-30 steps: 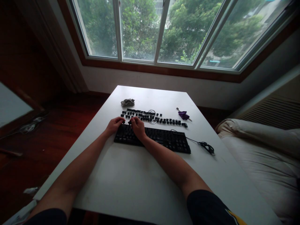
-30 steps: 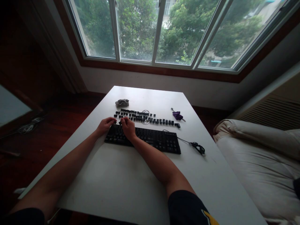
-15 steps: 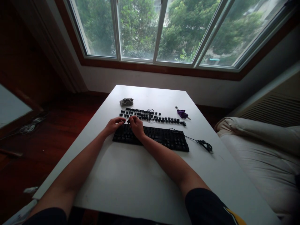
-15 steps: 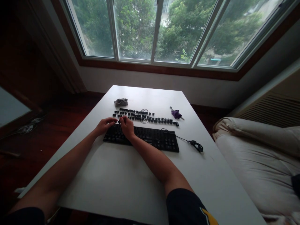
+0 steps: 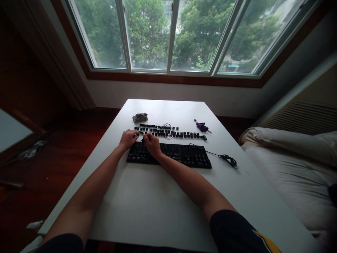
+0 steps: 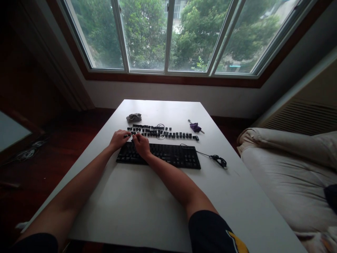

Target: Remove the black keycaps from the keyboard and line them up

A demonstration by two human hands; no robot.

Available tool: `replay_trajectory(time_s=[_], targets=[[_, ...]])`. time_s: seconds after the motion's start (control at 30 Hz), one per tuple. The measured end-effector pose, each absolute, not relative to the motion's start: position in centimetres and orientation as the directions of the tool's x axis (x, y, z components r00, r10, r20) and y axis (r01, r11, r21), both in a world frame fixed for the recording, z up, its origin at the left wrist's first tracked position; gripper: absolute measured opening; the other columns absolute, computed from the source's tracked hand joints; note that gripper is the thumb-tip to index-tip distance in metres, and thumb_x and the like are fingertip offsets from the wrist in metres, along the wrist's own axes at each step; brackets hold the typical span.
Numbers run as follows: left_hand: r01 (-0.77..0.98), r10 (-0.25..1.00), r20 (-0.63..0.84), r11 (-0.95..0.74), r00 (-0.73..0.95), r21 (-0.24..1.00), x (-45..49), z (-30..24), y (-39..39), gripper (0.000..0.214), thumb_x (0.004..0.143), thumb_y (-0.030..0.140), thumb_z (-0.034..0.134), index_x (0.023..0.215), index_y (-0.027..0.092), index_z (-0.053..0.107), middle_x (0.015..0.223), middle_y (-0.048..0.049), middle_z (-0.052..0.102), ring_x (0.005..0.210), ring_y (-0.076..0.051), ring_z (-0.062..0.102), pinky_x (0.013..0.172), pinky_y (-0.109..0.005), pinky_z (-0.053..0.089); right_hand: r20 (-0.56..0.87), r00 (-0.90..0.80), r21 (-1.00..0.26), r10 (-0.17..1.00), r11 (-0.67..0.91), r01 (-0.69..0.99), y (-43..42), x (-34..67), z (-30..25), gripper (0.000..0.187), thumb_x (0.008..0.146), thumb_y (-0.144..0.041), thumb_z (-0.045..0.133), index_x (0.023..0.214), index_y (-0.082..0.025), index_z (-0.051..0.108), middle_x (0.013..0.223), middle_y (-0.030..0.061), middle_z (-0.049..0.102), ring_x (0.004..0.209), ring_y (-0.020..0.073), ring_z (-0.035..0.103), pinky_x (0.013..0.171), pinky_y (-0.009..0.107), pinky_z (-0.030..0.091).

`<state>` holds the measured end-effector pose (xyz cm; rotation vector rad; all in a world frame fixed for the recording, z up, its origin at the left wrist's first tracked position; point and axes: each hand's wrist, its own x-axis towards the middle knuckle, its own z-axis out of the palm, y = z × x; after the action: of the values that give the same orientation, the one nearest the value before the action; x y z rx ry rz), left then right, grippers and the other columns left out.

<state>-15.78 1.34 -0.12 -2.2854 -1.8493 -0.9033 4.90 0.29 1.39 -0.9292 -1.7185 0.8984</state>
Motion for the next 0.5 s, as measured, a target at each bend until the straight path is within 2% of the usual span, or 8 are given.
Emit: replay_trajectory(time_s=[0.23,0.5], targets=[[0.936,0.884,0.437,-0.281,0.166,0.212,-15.6,-0.3,3.1,0.018,0.080,0.027,0.065,0.094,0.028,0.076,0.099,-0.0075,0.073,0.101,-0.031,0.056,0.088,-0.046,0.040,0.394,-0.265,-0.878,0.880,0.446,0.176,0.3,4.9,1.4,0.036,0.095,-0.052,0.045,0.083,-0.022,0.061,0.063,-0.0016,0.059,0.059,0.0148,0.056,0.059,0.023,0.042],[0.911,0.880,0.469,-0.256,0.080,0.324,-16.3,-0.6,3.1,0.025,0.077,0.030,0.066,0.100,0.028,0.076,0.101,-0.0063,0.072,0.099,-0.028,0.054,0.090,-0.043,0.043,0.357,-0.265,-0.905,0.896,0.402,0.140,0.5,4.8,1.3,0.037,0.094,-0.054,0.047,0.080,-0.022,0.061,0.060,-0.0023,0.058,0.057,0.0142,0.056,0.056,0.023,0.042]])
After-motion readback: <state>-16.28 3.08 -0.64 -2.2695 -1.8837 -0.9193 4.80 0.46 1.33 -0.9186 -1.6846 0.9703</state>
